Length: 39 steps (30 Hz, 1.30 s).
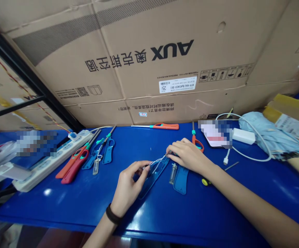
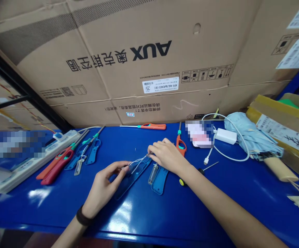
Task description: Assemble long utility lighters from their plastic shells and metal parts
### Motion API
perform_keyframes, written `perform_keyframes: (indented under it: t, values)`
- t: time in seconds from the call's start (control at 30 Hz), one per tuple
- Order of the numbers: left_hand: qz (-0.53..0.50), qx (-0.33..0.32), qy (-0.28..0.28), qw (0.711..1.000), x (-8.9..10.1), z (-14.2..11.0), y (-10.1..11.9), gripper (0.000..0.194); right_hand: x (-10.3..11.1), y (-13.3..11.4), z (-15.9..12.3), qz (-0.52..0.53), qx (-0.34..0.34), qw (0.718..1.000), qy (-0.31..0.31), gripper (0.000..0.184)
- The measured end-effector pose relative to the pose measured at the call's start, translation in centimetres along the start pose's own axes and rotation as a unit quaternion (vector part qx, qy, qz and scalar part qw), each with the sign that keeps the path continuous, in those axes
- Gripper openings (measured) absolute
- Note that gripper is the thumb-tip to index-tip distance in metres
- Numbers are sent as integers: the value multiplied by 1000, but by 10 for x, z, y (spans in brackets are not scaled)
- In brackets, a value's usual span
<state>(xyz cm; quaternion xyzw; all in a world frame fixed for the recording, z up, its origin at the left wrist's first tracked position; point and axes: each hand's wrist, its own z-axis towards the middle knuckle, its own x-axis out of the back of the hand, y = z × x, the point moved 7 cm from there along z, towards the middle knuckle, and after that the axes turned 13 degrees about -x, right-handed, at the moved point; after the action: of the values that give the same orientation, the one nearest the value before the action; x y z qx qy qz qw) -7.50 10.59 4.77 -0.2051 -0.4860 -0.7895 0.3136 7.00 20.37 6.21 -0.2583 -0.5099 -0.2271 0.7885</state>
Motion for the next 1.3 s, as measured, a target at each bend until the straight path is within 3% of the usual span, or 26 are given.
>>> perform_keyframes:
  t: [0.17,0.4,0.67,0.87,1.03,1.3]
  values:
    - [-146,103,3,984,-2,-7,-9,33,1,1,0,1,0,1000,11,9]
    - [-205,167,45,963,-4,-13,-25,45,2,4,-2,15,15,1000,-14,5]
    - [-85,119,64,987,-2,-21,-19,24,-2,7,-1,21,3,999,-39,5]
    - [41,23,69,996,0,-19,0,16,-4,7,-2,40,-14,997,-62,5]
    - [61,-6,67,996,-1,-17,6,14,-8,-9,-5,155,-26,984,-89,17]
    - [112,-60,60,990,-1,-20,11,13,-27,-34,-7,218,-56,969,-97,21]
